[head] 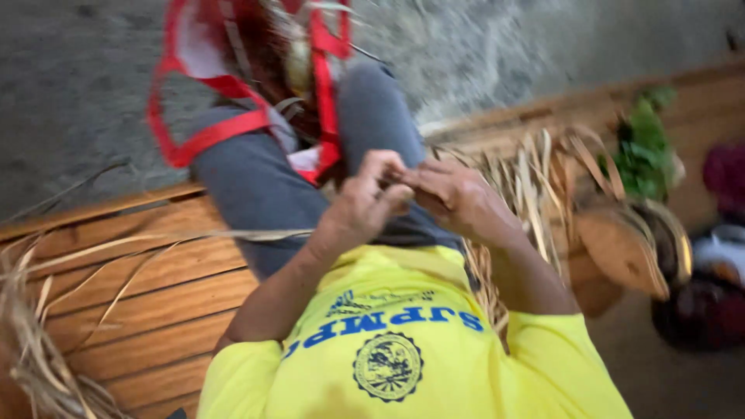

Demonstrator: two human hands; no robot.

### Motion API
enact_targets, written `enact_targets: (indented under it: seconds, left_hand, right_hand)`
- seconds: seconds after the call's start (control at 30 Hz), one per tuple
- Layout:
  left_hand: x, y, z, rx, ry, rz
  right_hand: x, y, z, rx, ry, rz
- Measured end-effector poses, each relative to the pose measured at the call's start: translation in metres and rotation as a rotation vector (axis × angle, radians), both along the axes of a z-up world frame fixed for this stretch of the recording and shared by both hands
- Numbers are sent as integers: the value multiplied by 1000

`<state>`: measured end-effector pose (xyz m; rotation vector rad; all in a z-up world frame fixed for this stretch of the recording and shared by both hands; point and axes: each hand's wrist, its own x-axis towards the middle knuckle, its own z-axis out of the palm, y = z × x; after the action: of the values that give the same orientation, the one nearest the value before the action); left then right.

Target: Strip fibers from long plant stalks using a small blade and collect them in a bag

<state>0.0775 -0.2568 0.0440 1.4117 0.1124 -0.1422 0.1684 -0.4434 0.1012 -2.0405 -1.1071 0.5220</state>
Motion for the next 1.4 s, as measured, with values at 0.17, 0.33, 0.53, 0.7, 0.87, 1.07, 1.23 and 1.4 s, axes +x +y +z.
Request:
enact_targets:
  seconds: [0.17, 0.33, 0.53, 0.7, 0.87, 1.07, 1.23, 1.4]
  left_hand:
    - [2, -10, -2, 252, -155, -147]
    - [2, -15, -30, 182, -156, -143]
    - [-7, -21, -79, -172, 141, 85]
    - [-2, -21, -78, -141, 130, 101]
    - [-5, -21, -78, -99, 122, 104]
    - [-1, -24, -81, -141, 137, 130]
    - [-3, -23, -89, -211, 174, 191]
    - [-4, -19, -92, -243, 211, 204]
  right_hand:
    - [-8, -29, -12, 104, 8, -188]
    - [-24, -72, -66, 91, 13, -315]
    - [-91, -129, -130, -367, 341, -619]
    - [-126, -169, -214, -646, 422, -651]
    - [-134, -167, -210, -637, 328, -613]
    - [-140, -175, -229, -647, 362, -636]
    - [-142, -181, -241, -458, 477, -645]
    - [-144, -173, -194, -250, 497, -743]
